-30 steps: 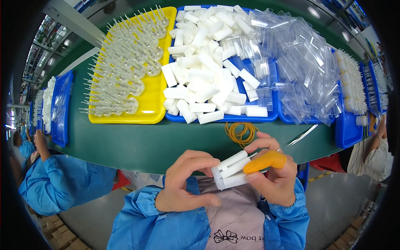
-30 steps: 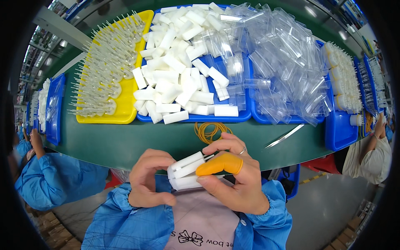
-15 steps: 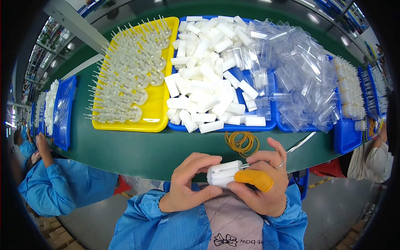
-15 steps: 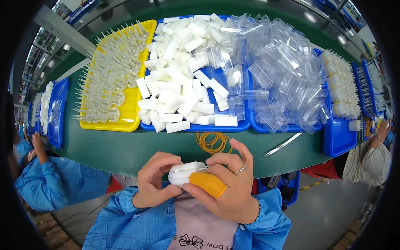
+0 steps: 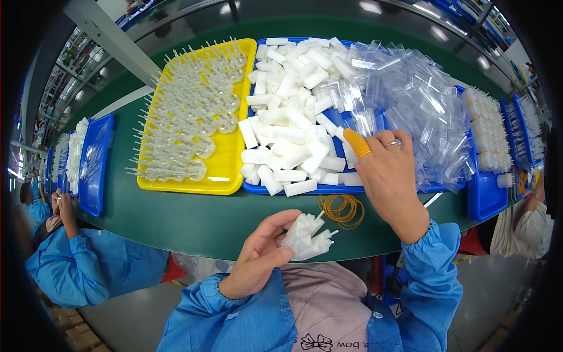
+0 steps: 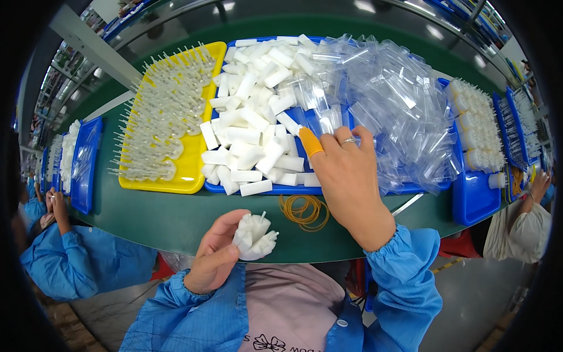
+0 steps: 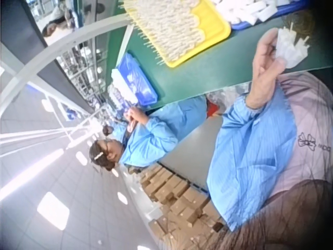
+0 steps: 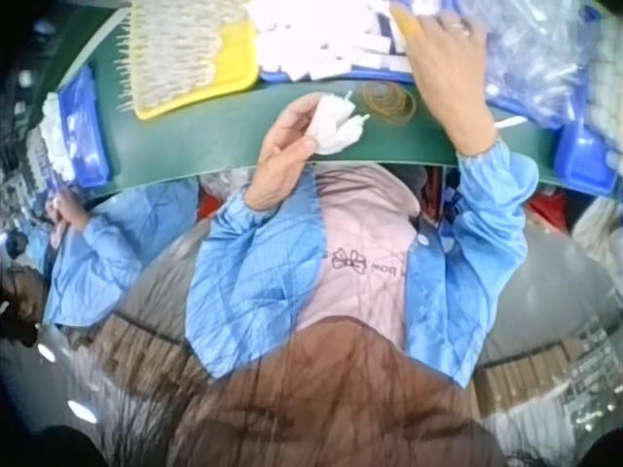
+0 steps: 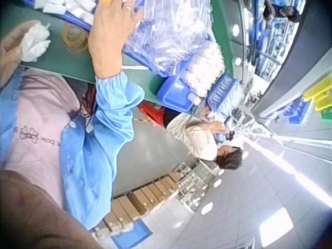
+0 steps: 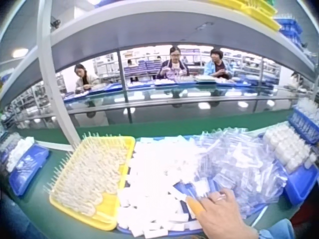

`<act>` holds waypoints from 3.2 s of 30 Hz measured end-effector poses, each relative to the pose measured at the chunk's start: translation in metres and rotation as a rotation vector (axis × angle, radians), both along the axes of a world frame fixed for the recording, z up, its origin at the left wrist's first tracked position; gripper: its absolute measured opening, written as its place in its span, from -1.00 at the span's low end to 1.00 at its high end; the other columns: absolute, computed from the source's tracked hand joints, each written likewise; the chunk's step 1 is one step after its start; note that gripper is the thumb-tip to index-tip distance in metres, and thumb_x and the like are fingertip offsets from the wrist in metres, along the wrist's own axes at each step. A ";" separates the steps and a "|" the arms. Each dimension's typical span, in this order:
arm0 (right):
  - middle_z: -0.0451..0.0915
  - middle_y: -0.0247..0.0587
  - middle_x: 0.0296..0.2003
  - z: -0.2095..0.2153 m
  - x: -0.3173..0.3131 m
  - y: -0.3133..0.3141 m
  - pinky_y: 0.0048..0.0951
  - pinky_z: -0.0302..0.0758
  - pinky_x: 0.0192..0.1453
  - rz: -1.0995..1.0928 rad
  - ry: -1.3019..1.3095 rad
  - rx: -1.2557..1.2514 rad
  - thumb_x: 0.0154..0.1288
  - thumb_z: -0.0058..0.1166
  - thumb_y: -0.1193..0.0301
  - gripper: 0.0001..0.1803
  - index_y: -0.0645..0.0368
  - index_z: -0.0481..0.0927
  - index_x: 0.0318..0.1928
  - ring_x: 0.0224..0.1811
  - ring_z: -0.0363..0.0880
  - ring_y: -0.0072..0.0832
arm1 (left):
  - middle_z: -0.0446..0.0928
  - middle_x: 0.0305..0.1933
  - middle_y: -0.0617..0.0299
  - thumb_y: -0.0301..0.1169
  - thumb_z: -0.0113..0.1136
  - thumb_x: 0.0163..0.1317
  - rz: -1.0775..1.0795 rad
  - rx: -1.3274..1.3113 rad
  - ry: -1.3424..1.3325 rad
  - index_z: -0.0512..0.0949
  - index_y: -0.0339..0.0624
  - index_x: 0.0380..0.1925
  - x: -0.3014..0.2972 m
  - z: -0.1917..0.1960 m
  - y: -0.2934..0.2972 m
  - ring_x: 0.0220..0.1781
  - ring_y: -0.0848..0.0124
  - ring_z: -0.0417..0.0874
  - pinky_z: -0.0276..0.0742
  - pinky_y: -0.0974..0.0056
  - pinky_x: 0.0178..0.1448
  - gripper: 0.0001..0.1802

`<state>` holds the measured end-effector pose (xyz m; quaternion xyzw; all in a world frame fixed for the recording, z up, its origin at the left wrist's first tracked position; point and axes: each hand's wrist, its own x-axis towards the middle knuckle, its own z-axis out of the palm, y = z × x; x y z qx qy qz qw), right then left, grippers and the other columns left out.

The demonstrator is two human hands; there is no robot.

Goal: The person assembles small white plastic components by inserting cylindrical pieces into a base unit. They use a yellow-handled tool to press the pieces into place and secure the assembly with a rubber band. The finished units are placed into a blue tray on the assembly line.

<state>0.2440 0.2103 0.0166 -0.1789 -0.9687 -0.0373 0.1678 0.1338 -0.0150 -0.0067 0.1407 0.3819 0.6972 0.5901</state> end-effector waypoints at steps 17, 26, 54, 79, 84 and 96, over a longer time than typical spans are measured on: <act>0.45 -0.10 -0.20 0.015 0.046 -0.087 -0.36 0.54 -0.07 0.060 0.851 -1.265 -0.02 0.26 0.63 -0.63 0.30 0.44 -0.16 -0.23 0.58 -0.37 | 0.31 0.11 0.16 -0.55 0.13 0.23 -0.034 0.127 0.161 0.28 -0.32 0.19 0.004 -0.005 -0.005 0.18 0.40 0.38 0.28 0.31 0.25 -0.49; 0.47 -0.08 -0.21 0.017 0.049 -0.081 -0.35 0.59 -0.05 0.051 0.767 -1.479 -0.01 0.25 0.67 -0.62 0.38 0.46 -0.13 -0.19 0.62 -0.30 | 0.28 0.11 0.13 -0.50 0.13 0.26 -0.038 0.191 0.242 0.29 -0.37 0.17 0.004 -0.009 -0.004 0.21 0.34 0.35 0.26 0.27 0.27 -0.51; 0.46 -0.13 -0.24 -0.003 0.048 -0.091 -0.36 0.57 -0.07 0.057 0.916 -1.350 -0.04 0.34 0.62 -0.56 0.33 0.45 -0.12 -0.22 0.64 -0.29 | 0.25 0.12 0.08 -0.46 0.14 0.26 0.001 0.223 0.401 0.36 -0.39 0.12 0.008 -0.009 -0.003 0.15 0.37 0.39 0.31 0.28 0.25 -0.56; 0.46 -0.09 -0.21 -0.006 0.052 -0.099 -0.38 0.57 -0.11 0.071 0.989 -1.447 0.00 0.32 0.60 -0.58 0.33 0.45 -0.11 -0.23 0.63 -0.28 | 0.36 -0.11 0.14 -0.47 0.26 0.13 0.005 0.198 0.851 0.55 -0.18 0.05 0.010 0.000 -0.005 -0.17 0.42 0.45 0.43 0.40 -0.15 -0.58; 0.46 -0.07 -0.20 -0.004 0.054 -0.096 -0.39 0.59 -0.12 0.084 0.937 -1.399 -0.02 0.30 0.66 -0.58 0.33 0.46 -0.10 -0.22 0.63 -0.29 | 0.34 -0.12 0.17 -0.46 0.25 0.15 -0.012 0.189 0.875 0.55 -0.17 0.06 0.010 0.005 -0.005 -0.19 0.45 0.44 0.42 0.42 -0.17 -0.58; 0.44 -0.11 -0.18 -0.006 0.054 -0.088 -0.37 0.58 -0.07 0.043 0.927 -1.576 -0.01 0.29 0.64 -0.60 0.37 0.47 -0.11 -0.19 0.62 -0.31 | 0.30 0.09 0.12 -0.27 0.38 0.08 0.138 0.133 0.409 0.22 -0.35 0.22 0.012 -0.014 0.001 0.07 0.39 0.45 0.40 0.29 0.17 -0.22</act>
